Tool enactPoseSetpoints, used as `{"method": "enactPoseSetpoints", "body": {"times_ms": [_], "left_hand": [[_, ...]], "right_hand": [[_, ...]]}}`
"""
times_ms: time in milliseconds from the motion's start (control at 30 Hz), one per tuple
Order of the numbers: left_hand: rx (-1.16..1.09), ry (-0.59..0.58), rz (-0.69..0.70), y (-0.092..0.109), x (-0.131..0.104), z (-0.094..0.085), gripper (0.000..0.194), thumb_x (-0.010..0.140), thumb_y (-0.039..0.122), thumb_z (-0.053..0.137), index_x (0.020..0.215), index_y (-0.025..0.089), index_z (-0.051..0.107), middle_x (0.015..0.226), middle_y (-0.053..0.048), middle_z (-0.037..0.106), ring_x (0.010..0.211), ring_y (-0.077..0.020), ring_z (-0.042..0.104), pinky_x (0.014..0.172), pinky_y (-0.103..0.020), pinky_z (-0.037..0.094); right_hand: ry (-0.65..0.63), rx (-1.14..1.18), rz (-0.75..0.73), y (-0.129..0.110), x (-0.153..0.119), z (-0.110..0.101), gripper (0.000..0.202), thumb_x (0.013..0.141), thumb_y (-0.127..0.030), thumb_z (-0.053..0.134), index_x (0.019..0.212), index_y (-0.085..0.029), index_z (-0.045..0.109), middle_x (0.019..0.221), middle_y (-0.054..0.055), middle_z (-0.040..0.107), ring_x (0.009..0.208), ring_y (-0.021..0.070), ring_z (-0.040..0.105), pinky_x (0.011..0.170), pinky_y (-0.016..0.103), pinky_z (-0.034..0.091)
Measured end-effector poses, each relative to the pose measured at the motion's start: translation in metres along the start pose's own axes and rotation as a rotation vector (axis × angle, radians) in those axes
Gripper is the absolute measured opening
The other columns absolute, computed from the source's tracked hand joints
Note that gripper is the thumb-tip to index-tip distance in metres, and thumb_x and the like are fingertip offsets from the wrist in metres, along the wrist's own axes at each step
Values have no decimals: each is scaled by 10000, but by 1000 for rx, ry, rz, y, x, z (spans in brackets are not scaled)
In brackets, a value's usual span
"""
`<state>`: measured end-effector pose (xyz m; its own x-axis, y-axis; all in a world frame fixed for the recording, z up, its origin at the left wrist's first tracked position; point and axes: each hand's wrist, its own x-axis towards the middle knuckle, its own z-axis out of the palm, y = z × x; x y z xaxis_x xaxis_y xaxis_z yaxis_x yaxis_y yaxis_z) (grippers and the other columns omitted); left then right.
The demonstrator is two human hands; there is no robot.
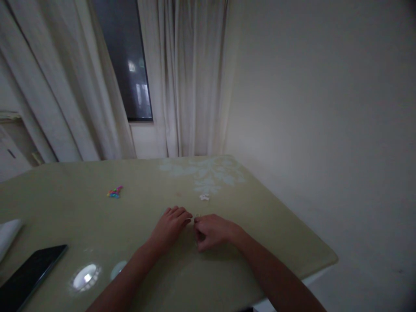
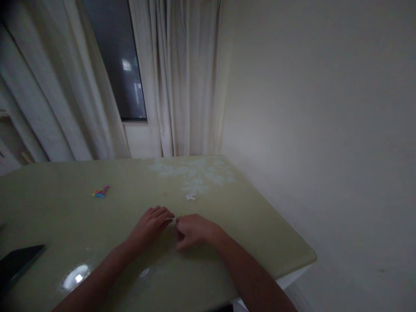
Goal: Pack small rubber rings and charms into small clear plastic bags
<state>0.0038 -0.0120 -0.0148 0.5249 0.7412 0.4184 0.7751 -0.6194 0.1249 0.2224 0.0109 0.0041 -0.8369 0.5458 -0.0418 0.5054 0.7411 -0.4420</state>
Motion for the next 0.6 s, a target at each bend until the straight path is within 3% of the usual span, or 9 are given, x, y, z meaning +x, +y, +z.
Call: {"method": "enactPoseSetpoints", "body": {"times_ms": [167, 333, 467, 533, 600], "left_hand": [[-190, 336, 106, 3, -1, -6, 230, 1028, 261, 596, 1234, 251, 696, 1102, -68, 758, 1003, -221, 689, 920, -369, 492], [-326, 475, 213, 12, -1, -15, 222, 1037, 234, 575, 1183, 268, 738, 1060, -62, 780, 939, -183, 705, 834, -303, 544], [-389, 479, 160, 14, 2, -18, 176, 1005, 205, 618, 1107, 255, 754, 1009, -54, 794, 921, -183, 720, 846, -301, 565], [-437, 492, 61, 15, 4, -19, 156, 980, 185, 635, 1072, 241, 747, 991, -47, 799, 894, -175, 730, 829, -280, 576], [-483, 511, -62, 14, 5, -18, 142, 952, 182, 644, 1036, 236, 746, 932, -31, 800, 801, -158, 729, 759, -249, 580]], "right_hand": [[371, 674, 0, 14, 6, -4, 93, 726, -200, 702, 778, -172, 629, 748, -25, 577, 662, 116, 504, 633, 236, 402], [401, 1014, -14, 14, 13, 2, 300, 777, -407, 799, 808, -162, 629, 709, -34, 568, 623, 101, 482, 615, 245, 371], [413, 1006, 48, 21, 16, 1, 388, 803, -526, 801, 848, -154, 701, 719, -19, 587, 651, 118, 496, 618, 252, 376], [525, 837, 116, 29, 17, 0, 309, 854, -459, 772, 854, -152, 738, 726, -10, 592, 659, 124, 493, 620, 254, 372], [605, 550, 164, 38, 17, -1, 136, 868, -289, 764, 857, -153, 768, 779, 8, 616, 702, 132, 516, 664, 258, 387]]}}
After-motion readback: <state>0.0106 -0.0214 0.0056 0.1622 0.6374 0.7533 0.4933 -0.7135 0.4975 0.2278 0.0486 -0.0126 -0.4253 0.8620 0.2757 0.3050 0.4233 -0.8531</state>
